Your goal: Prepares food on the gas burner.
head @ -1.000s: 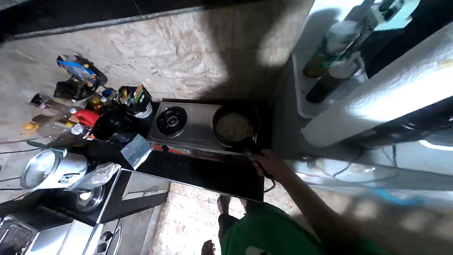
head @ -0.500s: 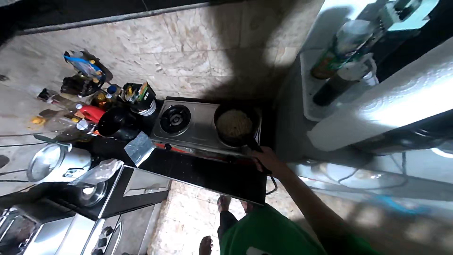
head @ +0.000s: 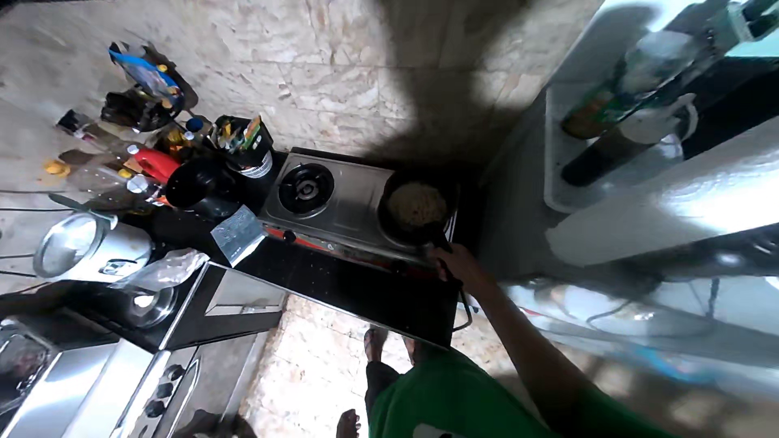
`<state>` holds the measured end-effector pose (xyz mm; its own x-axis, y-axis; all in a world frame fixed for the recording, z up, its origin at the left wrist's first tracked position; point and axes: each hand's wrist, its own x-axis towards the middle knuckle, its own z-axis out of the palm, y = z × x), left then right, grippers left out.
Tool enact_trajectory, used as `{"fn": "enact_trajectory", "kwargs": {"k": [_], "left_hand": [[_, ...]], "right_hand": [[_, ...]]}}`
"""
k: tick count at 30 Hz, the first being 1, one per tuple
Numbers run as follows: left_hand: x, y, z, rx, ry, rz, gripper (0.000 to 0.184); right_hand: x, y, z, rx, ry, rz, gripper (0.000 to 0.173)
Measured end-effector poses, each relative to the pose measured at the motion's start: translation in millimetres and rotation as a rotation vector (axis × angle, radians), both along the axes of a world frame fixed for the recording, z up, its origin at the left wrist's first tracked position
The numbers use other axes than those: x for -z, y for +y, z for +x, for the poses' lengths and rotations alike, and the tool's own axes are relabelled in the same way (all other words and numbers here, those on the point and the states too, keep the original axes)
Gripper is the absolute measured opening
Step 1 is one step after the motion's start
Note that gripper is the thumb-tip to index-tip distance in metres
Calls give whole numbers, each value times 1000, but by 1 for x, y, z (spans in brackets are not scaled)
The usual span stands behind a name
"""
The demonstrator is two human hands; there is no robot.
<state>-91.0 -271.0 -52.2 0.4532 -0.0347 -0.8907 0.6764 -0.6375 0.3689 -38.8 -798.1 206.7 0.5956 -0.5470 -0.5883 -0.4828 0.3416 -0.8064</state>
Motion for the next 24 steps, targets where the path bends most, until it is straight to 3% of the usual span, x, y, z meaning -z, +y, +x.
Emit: {"fn": "enact_trajectory", "kwargs": {"k": [4,9,12,15,17,19,24], "left_hand": [[4,3,-12,-26,33,15,41],[11,7,-13,-74,34,8,42],[16,10,-9,-87,-3,-7,41],[15,9,-5,-70,-24,3,40],[14,7,-3,-74,-20,-5,39],[15,8,-2,-90,-24,-18,39],[0,16,-6,-145,-62,-18,40]], "right_hand": [[0,-5,-2,-53,39,-37,40],[-37,3,-7,-198,332,-704,67],[-67,22,0,-195,286,-1011,56],[-70,51,27,-367,63,-725,42],[-33,65,51,-414,-33,-426,41],[10,69,72,-336,-54,-230,41],[57,50,101,-22,-43,-213,48]]}}
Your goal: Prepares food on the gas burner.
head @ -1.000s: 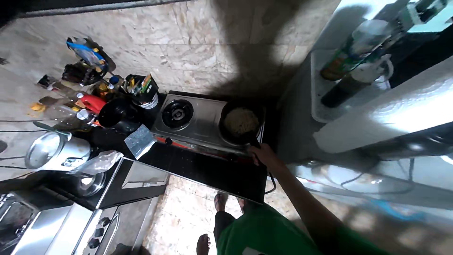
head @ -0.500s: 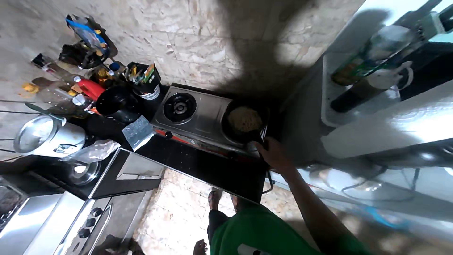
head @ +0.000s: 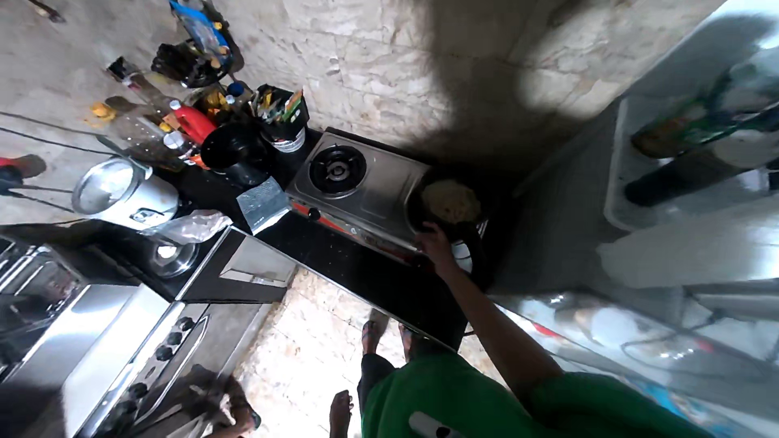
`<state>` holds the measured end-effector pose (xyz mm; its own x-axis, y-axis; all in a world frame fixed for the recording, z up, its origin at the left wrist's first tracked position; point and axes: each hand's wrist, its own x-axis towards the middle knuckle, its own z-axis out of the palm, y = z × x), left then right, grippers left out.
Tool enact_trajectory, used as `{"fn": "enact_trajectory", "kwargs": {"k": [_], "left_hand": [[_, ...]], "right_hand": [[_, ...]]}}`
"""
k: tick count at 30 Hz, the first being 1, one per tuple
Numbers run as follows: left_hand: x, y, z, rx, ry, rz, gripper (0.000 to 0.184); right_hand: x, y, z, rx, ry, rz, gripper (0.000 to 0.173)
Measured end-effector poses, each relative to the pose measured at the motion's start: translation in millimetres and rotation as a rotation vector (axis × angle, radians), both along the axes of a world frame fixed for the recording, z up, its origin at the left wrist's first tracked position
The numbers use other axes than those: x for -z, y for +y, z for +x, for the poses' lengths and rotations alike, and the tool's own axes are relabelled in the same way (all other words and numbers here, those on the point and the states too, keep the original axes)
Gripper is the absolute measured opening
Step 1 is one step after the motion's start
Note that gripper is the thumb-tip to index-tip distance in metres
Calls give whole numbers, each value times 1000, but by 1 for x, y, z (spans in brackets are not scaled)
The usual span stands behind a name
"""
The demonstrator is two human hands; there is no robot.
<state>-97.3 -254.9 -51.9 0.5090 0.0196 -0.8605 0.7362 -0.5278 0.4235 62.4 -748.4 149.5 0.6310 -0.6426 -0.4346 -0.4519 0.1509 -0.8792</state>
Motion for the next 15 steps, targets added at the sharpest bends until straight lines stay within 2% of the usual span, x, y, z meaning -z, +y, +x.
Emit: {"fn": "enact_trajectory", "kwargs": {"k": [3,8,13,15], "left_hand": [[3,9,-10,-12,21,5,39],[18,30,-28,-41,93,16,39],[26,51,-20,12,102,36,44],[28,63,-10,12,97,30,45]], "right_hand": [[4,7,-4,37,17,-16,58],[-4,57,-19,-91,-45,-30,66],[10,35,-10,-8,-59,-172,67],[-9,36,1,58,-73,-184,60]]}}
